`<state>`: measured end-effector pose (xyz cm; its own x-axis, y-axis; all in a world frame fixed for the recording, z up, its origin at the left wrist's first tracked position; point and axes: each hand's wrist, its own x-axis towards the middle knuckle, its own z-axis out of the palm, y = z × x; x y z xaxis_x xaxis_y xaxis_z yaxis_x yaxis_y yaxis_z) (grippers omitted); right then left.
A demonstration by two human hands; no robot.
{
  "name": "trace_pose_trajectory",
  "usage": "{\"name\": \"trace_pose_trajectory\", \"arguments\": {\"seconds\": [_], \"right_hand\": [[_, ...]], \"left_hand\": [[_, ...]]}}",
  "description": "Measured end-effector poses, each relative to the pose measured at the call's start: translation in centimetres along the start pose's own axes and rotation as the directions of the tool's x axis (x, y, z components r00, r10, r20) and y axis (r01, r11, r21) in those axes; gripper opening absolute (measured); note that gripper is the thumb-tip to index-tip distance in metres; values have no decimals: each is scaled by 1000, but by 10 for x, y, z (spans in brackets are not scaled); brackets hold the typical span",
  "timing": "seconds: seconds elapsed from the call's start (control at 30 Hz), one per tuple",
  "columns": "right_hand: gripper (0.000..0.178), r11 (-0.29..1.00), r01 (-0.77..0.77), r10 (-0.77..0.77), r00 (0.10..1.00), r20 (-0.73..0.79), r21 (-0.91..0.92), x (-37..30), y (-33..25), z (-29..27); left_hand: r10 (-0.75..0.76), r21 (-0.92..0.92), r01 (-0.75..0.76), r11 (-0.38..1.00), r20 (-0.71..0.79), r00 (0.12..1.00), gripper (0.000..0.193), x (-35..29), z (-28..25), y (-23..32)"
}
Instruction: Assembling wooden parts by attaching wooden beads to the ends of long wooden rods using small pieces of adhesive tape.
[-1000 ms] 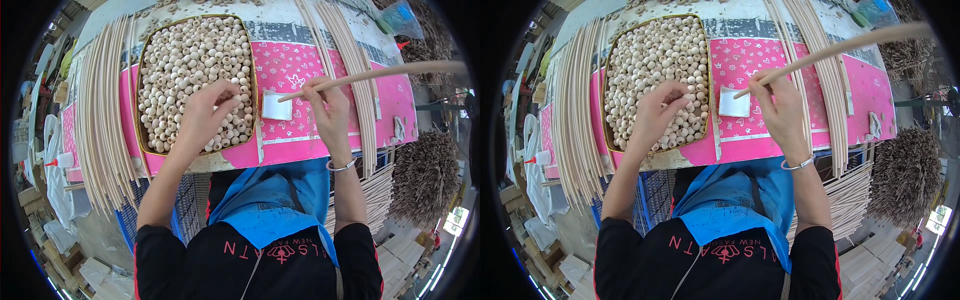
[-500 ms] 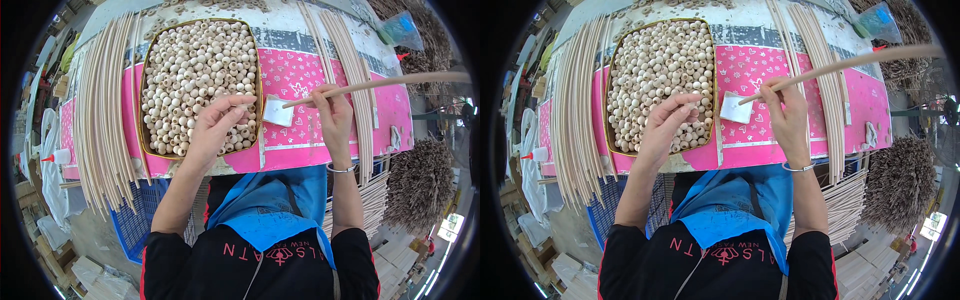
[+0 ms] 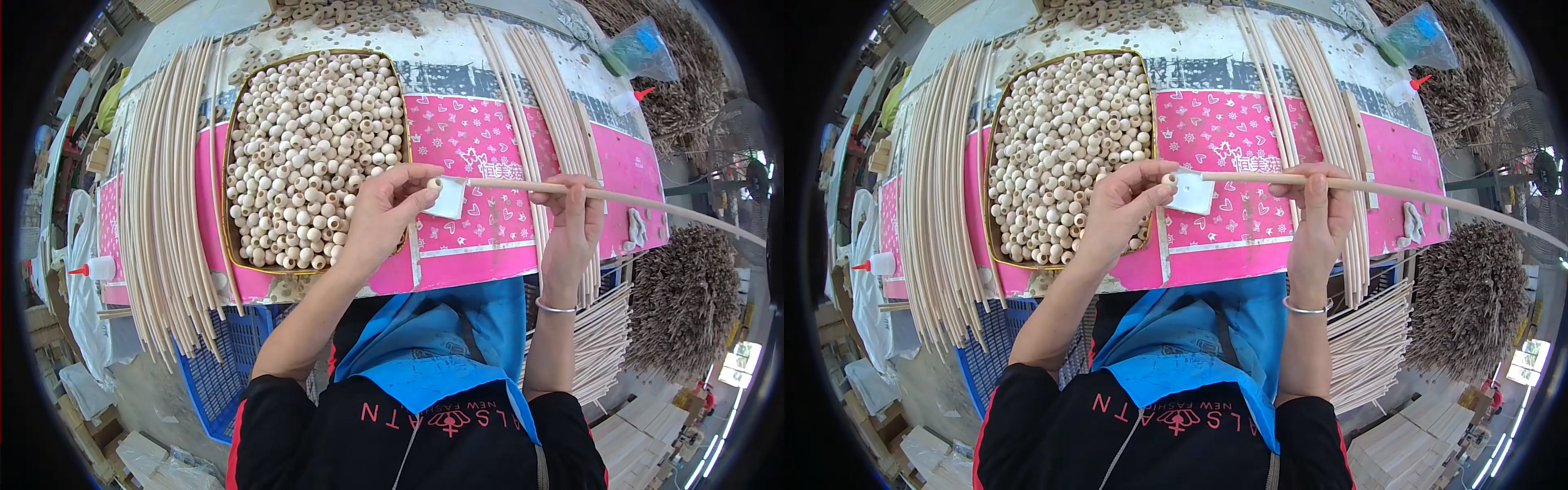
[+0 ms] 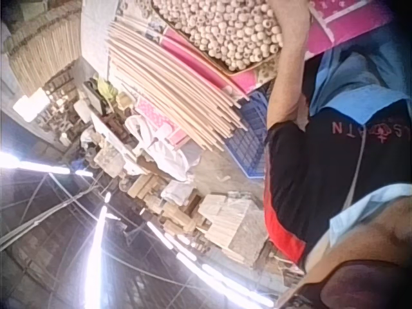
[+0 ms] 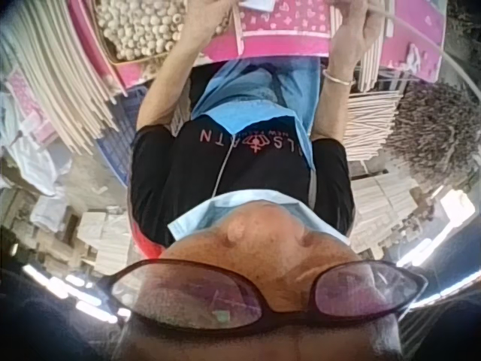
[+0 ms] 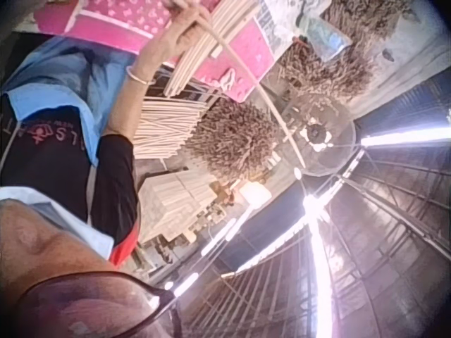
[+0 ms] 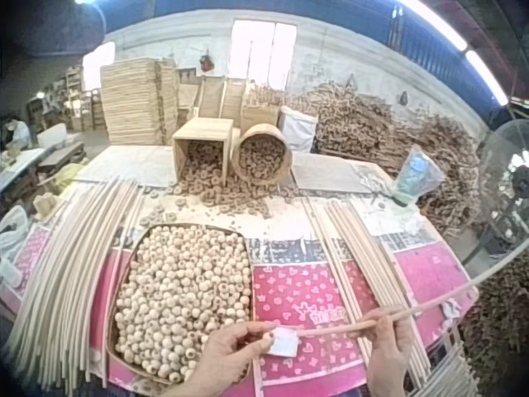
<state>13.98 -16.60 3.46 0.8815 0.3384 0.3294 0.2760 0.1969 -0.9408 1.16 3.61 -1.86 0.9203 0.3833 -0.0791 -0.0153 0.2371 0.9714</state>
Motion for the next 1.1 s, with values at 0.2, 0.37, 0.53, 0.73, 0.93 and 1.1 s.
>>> {"name": "trace_pose_trajectory", "arguments": {"seconds": [0.2,0.37,0.53,0.73,0.93,1.1], "right_hand": [[20,996,38,-43,998,54,85,-9,-4,3],[20,995,33,-41,996,79,99,-13,4,2],[20,995,-9,2,998,70,104,-16,8,0],[20,997,-26,21,996,82,68,-20,8,0],[21,999,40,-40,995,87,-4,-23,5,0],[22,1000,0,-2,996,91,27,-29,3,-1]], "left_hand": [[-17,-73,18,997,24,1000,25,-4,12,2],[-51,-103,56,993,44,998,25,-9,14,6],[-54,-122,61,991,63,997,24,-12,16,5],[-51,-113,56,992,47,998,22,-14,16,0],[85,82,-85,993,3,996,20,-17,19,5],[446,567,-451,689,159,881,15,-15,14,11]]}}
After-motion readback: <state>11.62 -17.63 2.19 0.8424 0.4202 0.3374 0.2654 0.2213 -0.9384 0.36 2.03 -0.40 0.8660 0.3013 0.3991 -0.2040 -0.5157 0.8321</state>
